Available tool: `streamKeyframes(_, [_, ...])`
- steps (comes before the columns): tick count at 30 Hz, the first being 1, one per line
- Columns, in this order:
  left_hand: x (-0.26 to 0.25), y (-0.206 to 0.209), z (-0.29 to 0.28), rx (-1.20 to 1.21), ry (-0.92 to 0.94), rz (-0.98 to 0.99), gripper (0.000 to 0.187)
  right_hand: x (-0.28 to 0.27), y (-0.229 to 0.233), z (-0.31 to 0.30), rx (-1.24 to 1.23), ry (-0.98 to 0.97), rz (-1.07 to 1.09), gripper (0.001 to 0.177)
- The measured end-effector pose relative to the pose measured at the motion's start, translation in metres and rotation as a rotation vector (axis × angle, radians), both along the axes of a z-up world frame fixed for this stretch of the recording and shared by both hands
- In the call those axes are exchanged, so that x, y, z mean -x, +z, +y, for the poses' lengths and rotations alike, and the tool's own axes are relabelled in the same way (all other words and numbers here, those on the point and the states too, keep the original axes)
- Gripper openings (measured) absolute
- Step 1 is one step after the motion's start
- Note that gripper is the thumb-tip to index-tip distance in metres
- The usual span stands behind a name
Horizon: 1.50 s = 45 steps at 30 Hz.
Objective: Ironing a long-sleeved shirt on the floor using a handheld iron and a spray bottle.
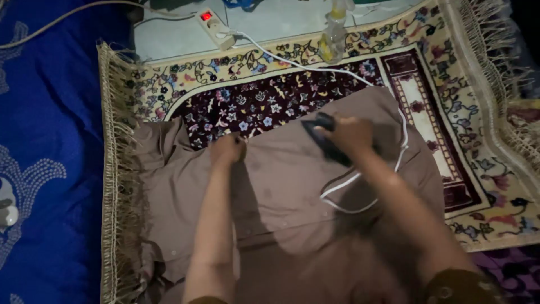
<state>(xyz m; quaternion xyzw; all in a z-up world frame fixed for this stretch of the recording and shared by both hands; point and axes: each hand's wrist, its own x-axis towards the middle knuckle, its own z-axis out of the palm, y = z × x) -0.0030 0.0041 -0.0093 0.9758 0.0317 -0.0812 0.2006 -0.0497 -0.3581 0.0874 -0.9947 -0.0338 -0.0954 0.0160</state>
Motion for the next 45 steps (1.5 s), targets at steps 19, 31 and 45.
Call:
streamKeyframes(19, [0.203, 0.068, 0.030, 0.231, -0.596, -0.311, 0.037, 0.093, 0.042, 0.042, -0.076, 0.639, 0.266, 0.060])
streamKeyframes(31, [0.226, 0.073, 0.027, 0.181, -0.959, -0.133, 0.031, 0.097, 0.045, -0.002, -0.078, 0.692, 0.256, 0.062])
streamKeyframes(45, [0.225, 0.054, 0.026, 0.080, -0.880, 0.017, 0.014, 0.110, 0.039, 0.039, 0.046, 0.987, 0.403, 0.055])
